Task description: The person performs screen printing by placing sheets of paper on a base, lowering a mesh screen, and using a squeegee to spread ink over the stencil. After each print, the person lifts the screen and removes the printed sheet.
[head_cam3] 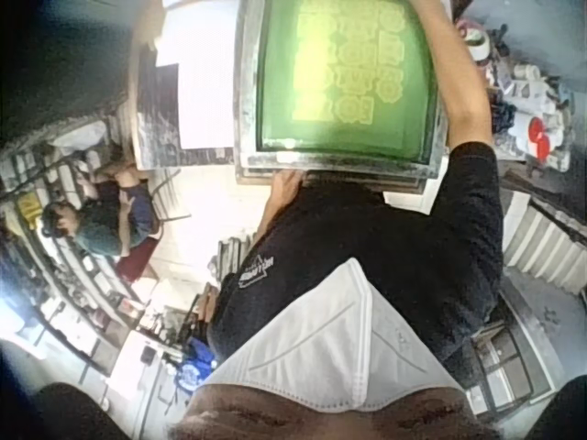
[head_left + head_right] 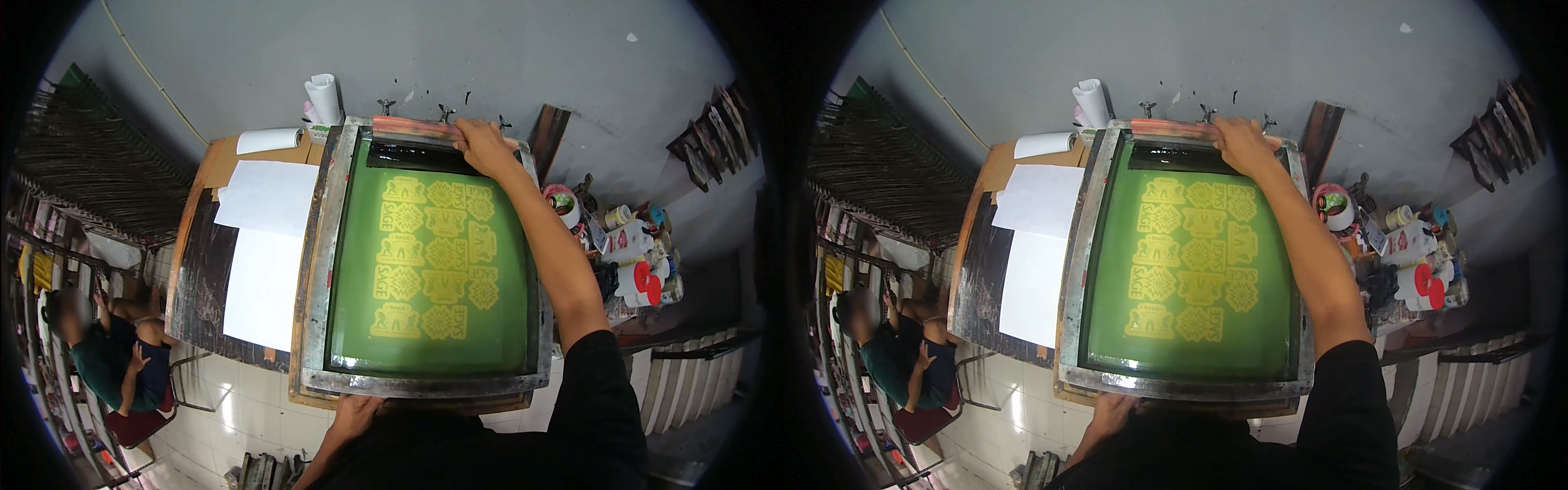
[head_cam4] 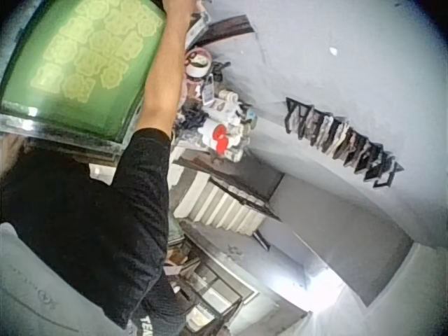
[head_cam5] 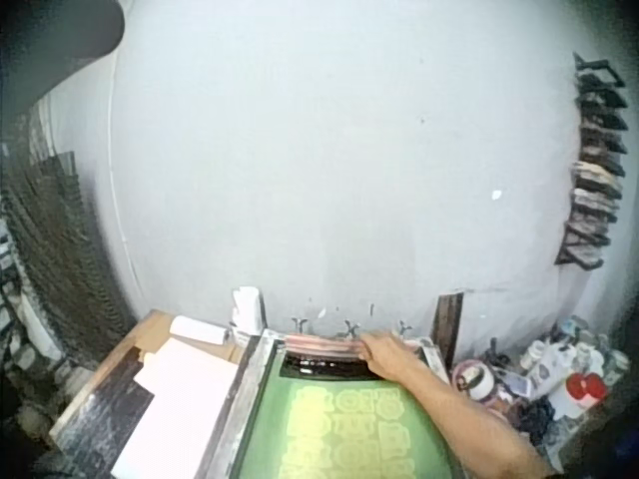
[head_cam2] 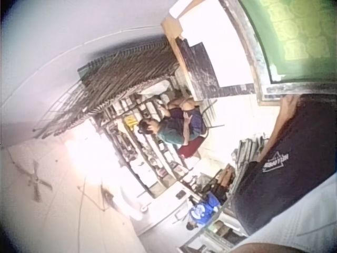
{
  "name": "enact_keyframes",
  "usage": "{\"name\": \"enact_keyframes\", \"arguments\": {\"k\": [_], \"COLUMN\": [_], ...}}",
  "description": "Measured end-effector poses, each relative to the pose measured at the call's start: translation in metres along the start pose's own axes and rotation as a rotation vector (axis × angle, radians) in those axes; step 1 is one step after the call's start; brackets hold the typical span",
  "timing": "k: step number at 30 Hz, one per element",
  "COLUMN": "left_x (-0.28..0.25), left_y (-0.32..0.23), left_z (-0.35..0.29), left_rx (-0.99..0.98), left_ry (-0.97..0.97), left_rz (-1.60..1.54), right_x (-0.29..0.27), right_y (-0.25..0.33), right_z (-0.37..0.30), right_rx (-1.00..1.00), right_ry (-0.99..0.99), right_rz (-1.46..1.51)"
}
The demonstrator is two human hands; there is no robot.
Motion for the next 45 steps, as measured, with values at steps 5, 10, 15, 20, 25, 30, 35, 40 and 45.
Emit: {"name": "enact_keyframes", "arguments": {"k": [5,10,15,20,25,30,35,40,45], "left_x": [-0.001,0.001,-0.001,-0.001,-0.002,-0.002,-0.002,0.001,0.0], "left_y": [-0.002,0.0,-0.002,-0.002,-0.011,-0.015,-0.016,-0.008,-0.007], "left_z": [0.001,-0.001,0.001,-0.001,0.001,0.002,0.002,0.0,-0.001], "left_rx": [0.004,-0.022,-0.035,0.016,-0.032,0.011,0.066,0.036,-0.068], "left_ry": [-0.001,-0.004,0.016,-0.01,-0.01,-0.03,-0.071,-0.062,-0.037], "left_rz": [-0.015,0.017,0.041,0.043,0.016,0.045,0.053,0.057,-0.025], "right_x": [-0.01,-0.001,-0.002,0.005,-0.002,-0.002,-0.023,-0.014,-0.018], "right_y": [0.009,0.024,0.017,0.029,0.014,0.007,0.005,0.006,-0.002], "right_z": [0.002,-0.021,-0.014,-0.027,-0.004,0.004,0.006,-0.003,0.009], "right_rx": [0.024,-0.047,-0.007,-0.033,-0.002,0.037,0.149,0.067,0.072], "right_ry": [0.161,-0.085,-0.052,-0.013,-0.018,0.061,0.21,0.168,0.217], "right_rz": [0.104,-0.025,-0.015,-0.021,-0.015,-0.019,0.205,0.155,0.238]}}
Point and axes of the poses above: each hand's wrist, its own z-axis towards the middle knuckle, its own x-axis out of the palm, y = z × x, the point moved 4 cm from there along z, towards the middle knuckle, and after that the axes turned 5 degrees about -x, right-handed, at the moved point
